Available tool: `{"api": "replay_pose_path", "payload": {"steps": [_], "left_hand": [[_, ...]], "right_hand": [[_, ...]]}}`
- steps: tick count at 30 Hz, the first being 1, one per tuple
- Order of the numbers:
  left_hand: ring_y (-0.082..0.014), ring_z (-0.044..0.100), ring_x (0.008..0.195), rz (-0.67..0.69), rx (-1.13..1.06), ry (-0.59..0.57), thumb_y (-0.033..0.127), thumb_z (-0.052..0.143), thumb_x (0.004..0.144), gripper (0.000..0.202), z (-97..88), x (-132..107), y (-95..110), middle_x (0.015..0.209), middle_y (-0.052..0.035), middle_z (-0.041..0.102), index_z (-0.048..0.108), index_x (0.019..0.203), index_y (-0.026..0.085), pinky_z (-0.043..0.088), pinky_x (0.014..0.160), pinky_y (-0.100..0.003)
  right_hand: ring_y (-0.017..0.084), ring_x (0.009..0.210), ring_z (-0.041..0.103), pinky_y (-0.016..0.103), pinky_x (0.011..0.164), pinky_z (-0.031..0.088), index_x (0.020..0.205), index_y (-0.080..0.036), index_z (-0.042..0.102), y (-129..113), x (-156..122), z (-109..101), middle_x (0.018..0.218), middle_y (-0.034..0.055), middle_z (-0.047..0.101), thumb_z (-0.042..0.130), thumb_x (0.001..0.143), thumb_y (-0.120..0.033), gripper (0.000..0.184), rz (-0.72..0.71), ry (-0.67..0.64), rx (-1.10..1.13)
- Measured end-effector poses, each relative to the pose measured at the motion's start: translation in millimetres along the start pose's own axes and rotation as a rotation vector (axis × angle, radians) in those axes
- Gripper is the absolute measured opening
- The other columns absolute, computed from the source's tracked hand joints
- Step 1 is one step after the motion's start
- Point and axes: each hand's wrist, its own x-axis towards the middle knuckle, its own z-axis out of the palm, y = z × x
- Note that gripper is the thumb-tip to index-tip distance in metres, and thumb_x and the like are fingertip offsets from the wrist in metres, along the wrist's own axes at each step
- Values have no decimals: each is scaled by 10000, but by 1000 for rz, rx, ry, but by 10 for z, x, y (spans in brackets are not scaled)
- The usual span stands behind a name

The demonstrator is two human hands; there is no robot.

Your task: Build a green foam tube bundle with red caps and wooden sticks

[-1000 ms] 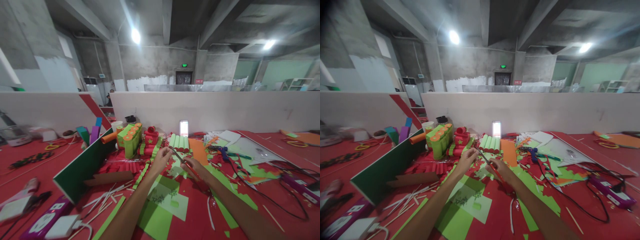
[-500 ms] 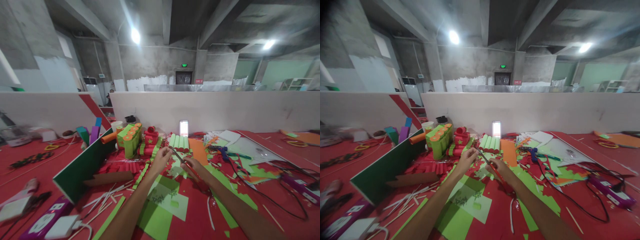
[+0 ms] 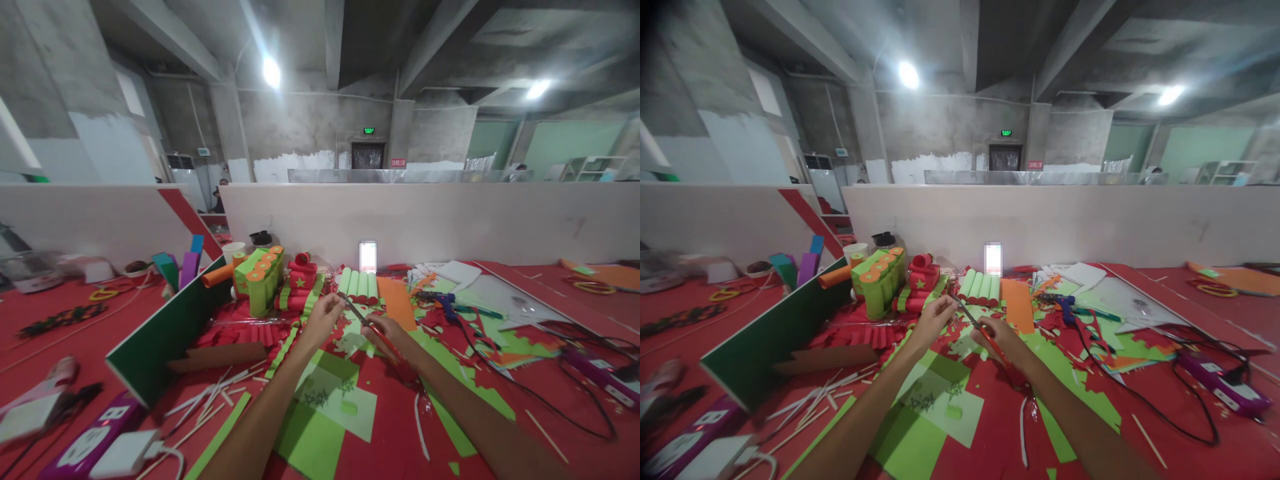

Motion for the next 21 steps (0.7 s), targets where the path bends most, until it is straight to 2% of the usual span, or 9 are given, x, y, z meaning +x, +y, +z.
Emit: {"api": "replay_pose_path", "payload": {"steps": [21], "left_hand": [[-112, 510, 527, -9, 11, -3, 399, 565, 803, 250, 16, 6, 13, 564, 35, 535, 510, 706, 175, 385, 513, -216]], "right_hand": [[126, 592, 432, 233, 559, 344, 789, -202, 509, -11, 3, -15, 686, -28, 481, 522, 867, -463, 272, 21, -9, 18]]}}
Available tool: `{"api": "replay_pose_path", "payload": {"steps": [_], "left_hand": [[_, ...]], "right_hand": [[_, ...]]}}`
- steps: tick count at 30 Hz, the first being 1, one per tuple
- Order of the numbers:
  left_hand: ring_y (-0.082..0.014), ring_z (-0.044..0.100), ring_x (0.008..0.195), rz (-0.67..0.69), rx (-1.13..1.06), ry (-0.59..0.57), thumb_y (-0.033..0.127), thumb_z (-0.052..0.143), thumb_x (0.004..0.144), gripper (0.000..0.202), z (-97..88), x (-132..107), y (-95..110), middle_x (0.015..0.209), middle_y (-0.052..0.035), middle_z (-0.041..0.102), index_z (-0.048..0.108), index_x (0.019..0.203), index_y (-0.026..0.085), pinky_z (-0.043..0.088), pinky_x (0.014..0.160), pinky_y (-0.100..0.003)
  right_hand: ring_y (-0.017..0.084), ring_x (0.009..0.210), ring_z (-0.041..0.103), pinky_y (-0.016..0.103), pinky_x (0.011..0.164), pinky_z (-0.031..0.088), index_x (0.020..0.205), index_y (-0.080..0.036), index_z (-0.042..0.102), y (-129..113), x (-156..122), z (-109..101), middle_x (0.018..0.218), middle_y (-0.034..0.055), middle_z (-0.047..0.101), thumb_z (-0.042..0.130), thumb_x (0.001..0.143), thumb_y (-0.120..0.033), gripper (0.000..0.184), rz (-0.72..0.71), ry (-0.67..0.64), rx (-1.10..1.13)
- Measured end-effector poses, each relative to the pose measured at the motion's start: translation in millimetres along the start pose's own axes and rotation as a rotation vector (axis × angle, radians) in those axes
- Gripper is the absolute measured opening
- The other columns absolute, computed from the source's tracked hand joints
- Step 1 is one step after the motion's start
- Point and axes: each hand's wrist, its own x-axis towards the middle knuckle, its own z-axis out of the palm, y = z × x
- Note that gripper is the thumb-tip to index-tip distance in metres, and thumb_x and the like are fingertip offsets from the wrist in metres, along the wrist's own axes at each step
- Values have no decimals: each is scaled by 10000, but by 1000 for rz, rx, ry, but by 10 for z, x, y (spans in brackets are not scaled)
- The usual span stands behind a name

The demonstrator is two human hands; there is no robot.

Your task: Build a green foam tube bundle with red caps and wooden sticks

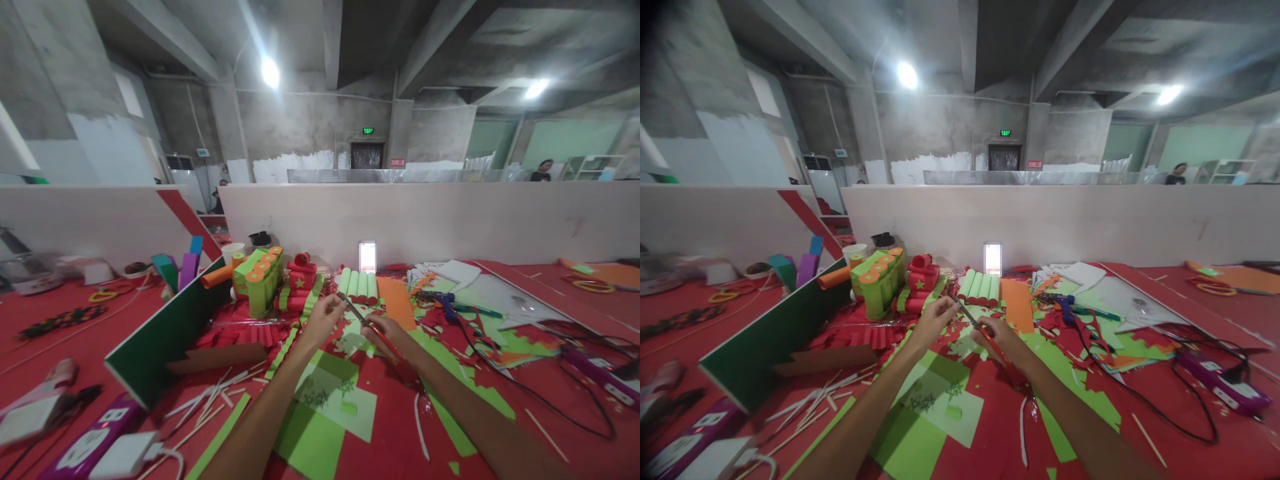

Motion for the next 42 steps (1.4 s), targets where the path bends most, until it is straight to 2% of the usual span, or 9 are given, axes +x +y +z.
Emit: {"api": "replay_pose_path", "payload": {"steps": [6, 17, 24, 31, 42], "left_hand": [[-124, 547, 552, -17, -4, -1, 384, 572, 794, 235, -7, -2, 37, 565, 33, 543, 516, 713, 171, 398, 525, -219], [-105, 482, 516, 8, 24, -9, 413, 560, 796, 273, -5, -10, 13, 560, 38, 532, 509, 680, 171, 369, 519, -214], [-102, 485, 495, 0, 10, -13, 420, 577, 786, 289, 8, -11, 26, 534, 40, 524, 504, 663, 170, 372, 507, -213], [-107, 496, 500, -10, 20, -16, 432, 567, 796, 286, 7, -22, 50, 546, 37, 531, 522, 696, 168, 372, 509, -217], [-116, 494, 525, -7, 44, -36, 427, 545, 803, 272, 8, -41, 74, 569, 28, 528, 587, 731, 169, 373, 522, -219]], "right_hand": [[129, 629, 462, 232, 575, 359, 812, -200, 513, -33, -16, -16, 727, -19, 509, 544, 857, -465, 270, -10, -29, 17], [106, 534, 401, 218, 483, 326, 858, -202, 524, -79, -35, 14, 656, -38, 438, 494, 844, -574, 374, 20, -52, 77], [119, 566, 428, 229, 528, 341, 836, -196, 540, -12, -2, -16, 674, -29, 484, 512, 839, -564, 369, 4, -41, -12], [134, 616, 467, 240, 578, 373, 822, -192, 541, 61, 10, 45, 717, -14, 527, 500, 849, -559, 370, -2, 18, 0], [145, 647, 492, 245, 600, 389, 820, -195, 550, 92, 13, 67, 746, -5, 552, 510, 842, -562, 370, -6, 41, 8]]}}
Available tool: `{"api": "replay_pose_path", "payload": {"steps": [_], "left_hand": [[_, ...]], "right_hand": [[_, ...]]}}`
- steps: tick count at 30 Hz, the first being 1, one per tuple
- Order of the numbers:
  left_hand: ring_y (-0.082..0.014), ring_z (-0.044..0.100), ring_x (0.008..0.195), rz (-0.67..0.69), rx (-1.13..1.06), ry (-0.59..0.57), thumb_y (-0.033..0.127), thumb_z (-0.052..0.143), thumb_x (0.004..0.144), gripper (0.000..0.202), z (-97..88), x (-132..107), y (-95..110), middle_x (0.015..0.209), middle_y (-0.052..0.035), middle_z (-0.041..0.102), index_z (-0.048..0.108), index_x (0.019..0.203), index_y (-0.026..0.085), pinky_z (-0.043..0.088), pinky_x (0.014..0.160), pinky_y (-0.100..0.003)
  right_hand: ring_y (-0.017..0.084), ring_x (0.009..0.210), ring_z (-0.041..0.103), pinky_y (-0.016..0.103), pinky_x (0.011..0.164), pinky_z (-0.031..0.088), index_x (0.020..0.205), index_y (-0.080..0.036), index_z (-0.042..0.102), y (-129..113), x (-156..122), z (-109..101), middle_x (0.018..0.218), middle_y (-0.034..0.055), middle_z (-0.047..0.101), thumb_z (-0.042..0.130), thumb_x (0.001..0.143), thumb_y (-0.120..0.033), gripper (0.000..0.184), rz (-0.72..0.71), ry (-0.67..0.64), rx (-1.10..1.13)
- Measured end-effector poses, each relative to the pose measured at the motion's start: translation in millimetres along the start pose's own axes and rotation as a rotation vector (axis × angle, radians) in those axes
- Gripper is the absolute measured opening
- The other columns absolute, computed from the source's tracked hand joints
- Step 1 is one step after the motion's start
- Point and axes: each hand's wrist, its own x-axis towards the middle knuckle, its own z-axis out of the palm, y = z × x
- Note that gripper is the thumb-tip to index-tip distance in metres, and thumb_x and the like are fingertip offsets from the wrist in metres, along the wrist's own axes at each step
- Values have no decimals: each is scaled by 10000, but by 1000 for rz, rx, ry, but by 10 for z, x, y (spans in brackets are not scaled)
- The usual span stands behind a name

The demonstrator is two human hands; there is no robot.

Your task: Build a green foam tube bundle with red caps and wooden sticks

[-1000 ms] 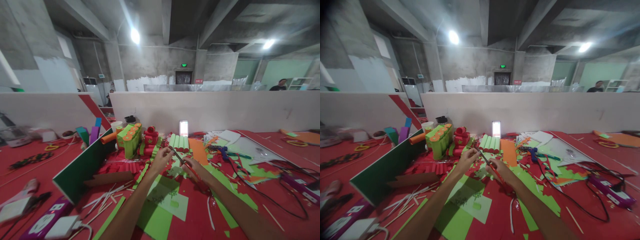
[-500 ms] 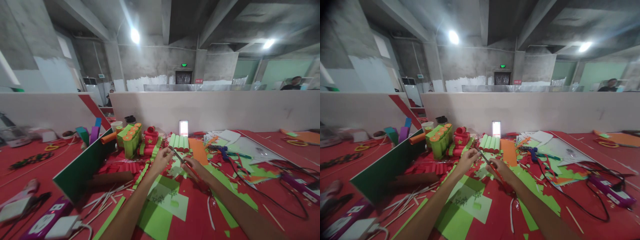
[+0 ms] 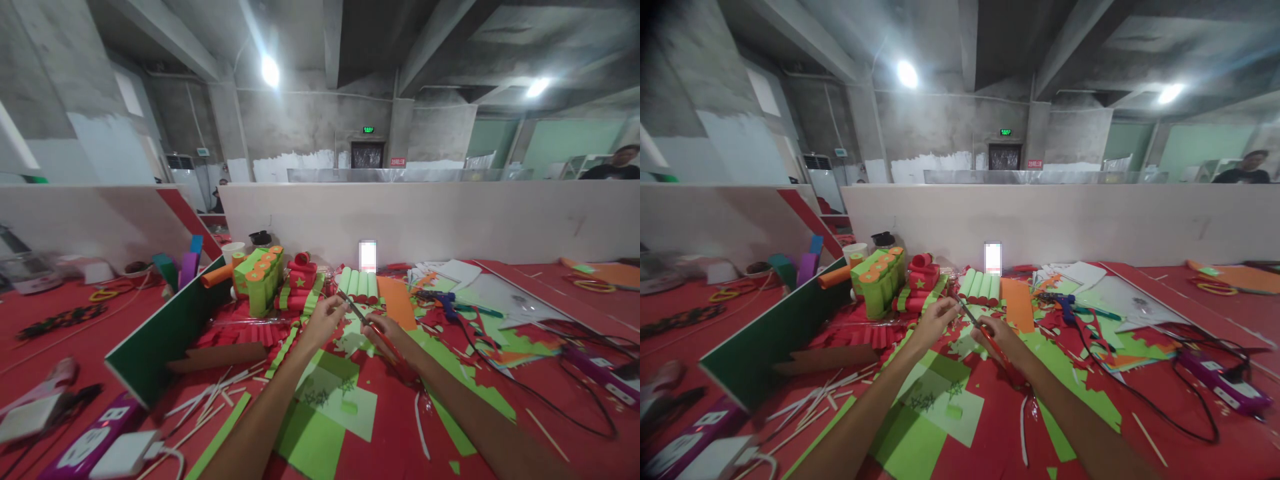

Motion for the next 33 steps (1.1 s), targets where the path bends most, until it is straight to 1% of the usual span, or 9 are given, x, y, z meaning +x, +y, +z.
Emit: {"api": "replay_pose_path", "payload": {"steps": [7, 11, 17, 22, 27, 33], "left_hand": [[-113, 506, 540, -4, -16, -3, 419, 548, 802, 281, 20, -3, 55, 579, 25, 532, 599, 697, 163, 382, 532, -221], [-104, 487, 530, -15, -41, -26, 433, 563, 791, 305, 31, -8, 83, 568, 25, 533, 587, 663, 157, 380, 530, -218], [-105, 485, 530, 1, -6, -52, 432, 555, 801, 312, 11, -2, 38, 558, 17, 542, 594, 678, 149, 363, 518, -210], [-98, 481, 525, 1, -10, -47, 399, 552, 810, 291, 13, 0, 17, 556, 22, 533, 577, 664, 148, 357, 522, -205], [-100, 479, 525, 5, 13, -50, 385, 536, 820, 278, 7, 4, 2, 561, 19, 541, 584, 679, 150, 352, 522, -206], [-103, 489, 545, 4, 2, -53, 354, 530, 822, 252, 12, 4, -14, 570, 21, 534, 585, 685, 150, 359, 537, -209]], "right_hand": [[153, 642, 480, 252, 589, 390, 839, -196, 564, 21, -4, 25, 724, 2, 542, 481, 829, -615, 428, -26, 17, 2], [141, 591, 456, 244, 547, 365, 830, -199, 558, 0, -9, 29, 666, -15, 504, 465, 840, -612, 424, 0, -4, 12], [144, 617, 477, 243, 551, 368, 811, -196, 551, -34, -25, 20, 712, -4, 535, 474, 842, -602, 415, -5, 3, 8], [133, 593, 451, 232, 525, 349, 830, -200, 543, 10, -12, 24, 707, -14, 519, 482, 851, -577, 382, 4, -18, 19], [127, 581, 429, 233, 533, 346, 798, -194, 538, 49, 11, 32, 690, -17, 505, 504, 843, -564, 374, 1, 0, -4], [130, 585, 436, 233, 537, 341, 763, -197, 520, 36, 8, 24, 669, -25, 486, 527, 838, -541, 352, -19, 11, -20]]}}
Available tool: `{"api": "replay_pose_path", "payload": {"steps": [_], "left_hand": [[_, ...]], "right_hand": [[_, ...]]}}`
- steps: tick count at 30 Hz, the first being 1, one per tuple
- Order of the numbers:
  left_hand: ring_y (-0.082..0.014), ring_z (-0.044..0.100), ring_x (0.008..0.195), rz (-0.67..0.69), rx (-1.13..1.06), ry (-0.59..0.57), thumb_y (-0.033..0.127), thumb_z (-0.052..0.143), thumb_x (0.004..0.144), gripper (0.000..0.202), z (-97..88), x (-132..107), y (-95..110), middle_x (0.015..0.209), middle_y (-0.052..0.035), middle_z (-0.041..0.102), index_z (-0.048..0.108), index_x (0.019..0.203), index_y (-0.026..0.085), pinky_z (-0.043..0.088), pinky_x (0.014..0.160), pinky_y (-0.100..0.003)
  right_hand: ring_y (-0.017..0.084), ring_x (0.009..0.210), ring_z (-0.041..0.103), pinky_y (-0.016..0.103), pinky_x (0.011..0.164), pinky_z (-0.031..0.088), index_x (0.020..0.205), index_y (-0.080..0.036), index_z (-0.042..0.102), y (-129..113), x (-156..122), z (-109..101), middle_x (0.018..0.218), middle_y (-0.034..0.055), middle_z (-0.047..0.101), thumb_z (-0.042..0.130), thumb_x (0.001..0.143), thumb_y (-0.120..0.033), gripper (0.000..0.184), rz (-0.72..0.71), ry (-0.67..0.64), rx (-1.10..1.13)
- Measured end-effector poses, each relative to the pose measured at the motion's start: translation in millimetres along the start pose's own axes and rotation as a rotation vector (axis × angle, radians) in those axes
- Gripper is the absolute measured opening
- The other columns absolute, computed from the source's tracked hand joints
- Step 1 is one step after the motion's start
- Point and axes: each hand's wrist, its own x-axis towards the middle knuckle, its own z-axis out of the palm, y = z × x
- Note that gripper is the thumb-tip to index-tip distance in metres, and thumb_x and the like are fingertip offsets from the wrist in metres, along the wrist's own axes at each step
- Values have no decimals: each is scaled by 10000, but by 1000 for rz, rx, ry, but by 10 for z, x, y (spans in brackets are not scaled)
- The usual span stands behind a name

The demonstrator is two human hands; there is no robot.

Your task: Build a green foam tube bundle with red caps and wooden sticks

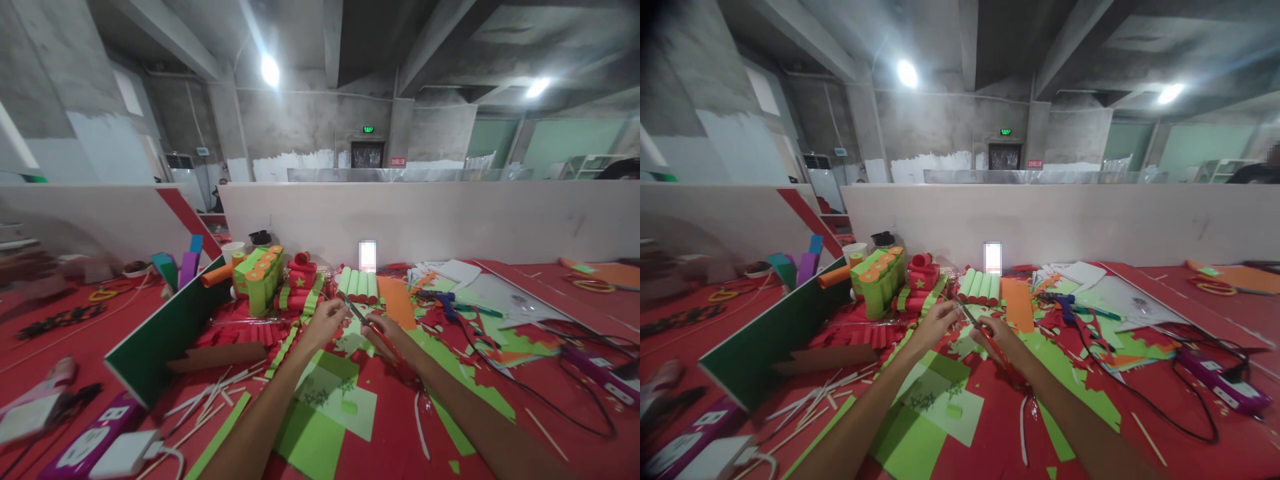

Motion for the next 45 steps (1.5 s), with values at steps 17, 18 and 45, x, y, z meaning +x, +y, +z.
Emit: {"api": "replay_pose_path", "payload": {"steps": [17, 18, 45], "left_hand": [[-116, 555, 561, -80, 6, -98, 246, 406, 811, 261, 3, -23, 7, 577, 5, 545, 634, 752, 135, 373, 539, -212], [-114, 551, 556, -83, 15, -103, 243, 403, 809, 261, 1, -22, 1, 581, 1, 555, 634, 752, 134, 372, 537, -212], [-114, 517, 550, -59, 202, -258, 402, 519, 826, 257, 53, -81, 21, 634, -6, 589, 566, 792, 152, 356, 486, -195]], "right_hand": [[130, 610, 475, 228, 564, 370, 855, -192, 569, -9, 4, -24, 709, -20, 527, 582, 825, -441, 251, 51, -5, 90], [131, 614, 480, 227, 563, 372, 853, -192, 570, -18, 5, -22, 711, -19, 531, 588, 821, -435, 246, 50, 1, 93], [154, 666, 546, 244, 628, 438, 834, -183, 611, 44, 38, -10, 724, -2, 603, 611, 784, -346, 170, 33, 50, 80]]}}
